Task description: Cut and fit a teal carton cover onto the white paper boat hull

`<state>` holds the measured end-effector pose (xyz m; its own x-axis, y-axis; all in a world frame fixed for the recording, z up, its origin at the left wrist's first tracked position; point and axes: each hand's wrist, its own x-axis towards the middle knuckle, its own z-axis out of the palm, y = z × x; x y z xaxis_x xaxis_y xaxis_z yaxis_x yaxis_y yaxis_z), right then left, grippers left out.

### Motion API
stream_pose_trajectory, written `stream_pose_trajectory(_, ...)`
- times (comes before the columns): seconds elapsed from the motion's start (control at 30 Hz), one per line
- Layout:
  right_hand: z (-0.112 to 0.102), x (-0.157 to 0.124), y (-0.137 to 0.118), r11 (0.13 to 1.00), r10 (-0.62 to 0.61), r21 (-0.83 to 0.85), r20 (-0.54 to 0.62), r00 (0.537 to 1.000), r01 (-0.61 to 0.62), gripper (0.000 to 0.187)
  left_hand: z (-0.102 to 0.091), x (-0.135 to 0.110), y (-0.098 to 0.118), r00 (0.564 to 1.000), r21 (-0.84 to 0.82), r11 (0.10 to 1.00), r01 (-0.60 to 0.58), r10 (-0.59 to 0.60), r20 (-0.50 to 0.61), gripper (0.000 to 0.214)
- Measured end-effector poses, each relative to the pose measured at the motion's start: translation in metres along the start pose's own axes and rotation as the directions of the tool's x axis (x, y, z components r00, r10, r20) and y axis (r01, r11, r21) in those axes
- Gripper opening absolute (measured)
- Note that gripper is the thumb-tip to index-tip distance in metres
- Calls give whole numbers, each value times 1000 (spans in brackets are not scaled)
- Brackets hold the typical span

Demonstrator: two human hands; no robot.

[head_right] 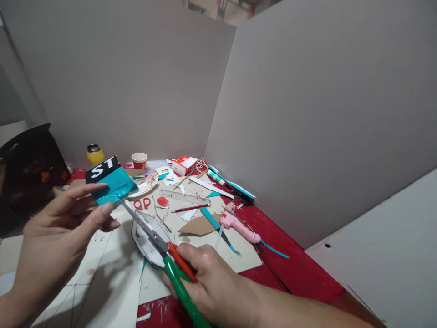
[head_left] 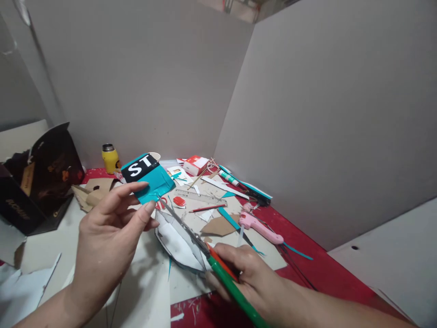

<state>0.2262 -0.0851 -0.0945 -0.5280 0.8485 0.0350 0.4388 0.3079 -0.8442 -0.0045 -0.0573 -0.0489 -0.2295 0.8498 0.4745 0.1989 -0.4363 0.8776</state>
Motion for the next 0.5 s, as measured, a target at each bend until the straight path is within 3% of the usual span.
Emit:
stream_pose_trajectory(0.1, 1, 2, 0, 998, -49, 46, 14, 999, 48, 25, 2, -1, 0, 1000, -118, 993, 21, -19, 20, 34)
stream_pose_trajectory(0.2, 2, 4, 1, 995, -87, 43, 10, 996, 86, 24, 3, -2, 1, 999, -127, 991, 34, -29, 36, 33)
stream_pose_trajectory(0.4, 2, 5, -3, 997, -63, 50, 17, 998, 62, 27, 1, -1, 2, 997, -118, 992, 52, -46, 56, 31)
stream_pose_trajectory(0.5, -1, 4, -8, 992, -38, 123, 73, 997, 29, 34, -2, 2, 3, 997, -136, 990, 46, -37, 66, 30)
